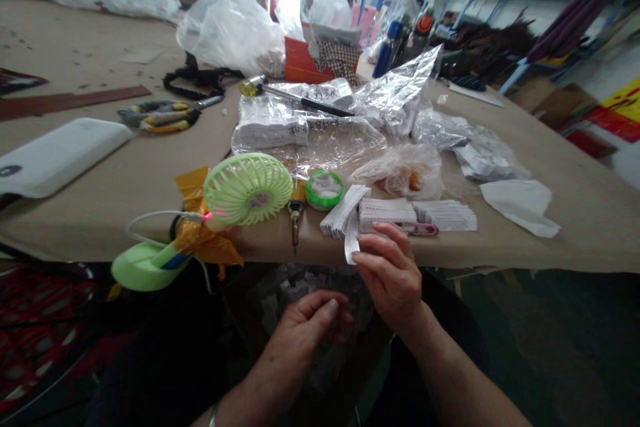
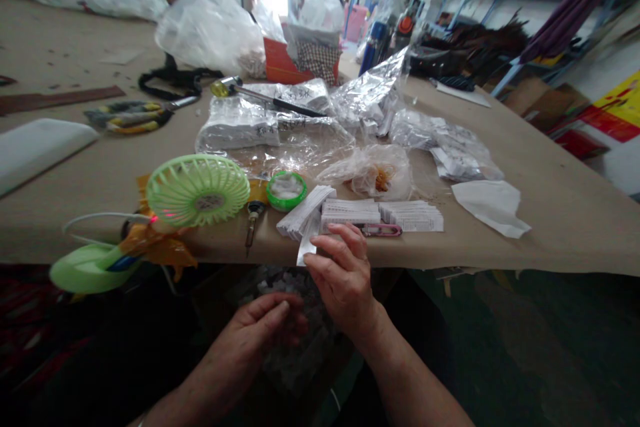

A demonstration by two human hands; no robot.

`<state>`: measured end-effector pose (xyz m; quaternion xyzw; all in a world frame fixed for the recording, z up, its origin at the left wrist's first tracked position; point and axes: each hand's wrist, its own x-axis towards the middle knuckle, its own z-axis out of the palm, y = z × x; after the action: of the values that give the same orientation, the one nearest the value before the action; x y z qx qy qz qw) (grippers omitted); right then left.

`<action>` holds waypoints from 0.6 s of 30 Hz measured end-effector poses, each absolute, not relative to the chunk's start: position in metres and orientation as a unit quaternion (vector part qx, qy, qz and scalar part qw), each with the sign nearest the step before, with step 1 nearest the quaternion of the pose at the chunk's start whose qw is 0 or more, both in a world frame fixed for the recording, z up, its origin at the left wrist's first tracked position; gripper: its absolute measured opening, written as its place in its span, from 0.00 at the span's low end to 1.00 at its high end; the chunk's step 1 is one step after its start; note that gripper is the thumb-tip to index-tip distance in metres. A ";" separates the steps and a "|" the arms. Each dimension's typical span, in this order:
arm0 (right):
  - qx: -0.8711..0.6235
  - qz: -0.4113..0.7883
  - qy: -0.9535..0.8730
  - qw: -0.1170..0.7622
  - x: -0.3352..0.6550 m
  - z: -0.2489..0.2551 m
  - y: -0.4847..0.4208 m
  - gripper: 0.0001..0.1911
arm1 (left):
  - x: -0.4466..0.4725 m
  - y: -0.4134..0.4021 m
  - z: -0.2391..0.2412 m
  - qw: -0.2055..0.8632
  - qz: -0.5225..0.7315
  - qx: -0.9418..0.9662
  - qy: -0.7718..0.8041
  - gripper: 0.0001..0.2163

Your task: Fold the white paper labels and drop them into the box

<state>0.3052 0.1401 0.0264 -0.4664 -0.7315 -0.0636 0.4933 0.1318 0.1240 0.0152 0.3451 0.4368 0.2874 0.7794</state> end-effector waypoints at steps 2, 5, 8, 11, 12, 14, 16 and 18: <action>-0.451 -0.048 -0.750 0.482 0.303 0.027 0.127 0.06 | 0.144 0.129 0.024 0.836 0.328 0.225 0.378 0.12; -0.440 -0.032 -0.773 0.455 0.300 0.022 0.107 0.06 | 0.159 0.137 0.036 0.856 0.371 0.136 0.334 0.11; -0.434 -0.034 -0.795 0.423 0.301 0.022 0.099 0.06 | 0.167 0.143 0.040 0.852 0.368 0.113 0.354 0.08; -0.453 -0.059 -0.797 0.396 0.310 0.030 0.107 0.11 | 0.169 0.145 0.039 0.842 0.361 0.128 0.380 0.07; -0.478 -0.078 -0.786 0.384 0.314 0.033 0.112 0.13 | 0.169 0.144 0.038 0.834 0.357 0.140 0.397 0.07; -0.543 -0.124 -0.757 0.341 0.321 0.036 0.124 0.17 | 0.168 0.141 0.035 0.815 0.340 0.163 0.440 0.07; -0.590 -0.158 -0.737 0.287 0.326 0.033 0.134 0.18 | 0.166 0.137 0.032 0.802 0.321 0.175 0.472 0.07; -0.601 -0.176 -0.735 0.260 0.329 0.028 0.141 0.16 | 0.165 0.133 0.029 0.799 0.316 0.178 0.481 0.07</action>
<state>0.3287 0.1407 0.0277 -0.6013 -0.7347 -0.1763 0.2598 0.1653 0.1331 0.0291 0.1775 0.4809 0.3156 0.7985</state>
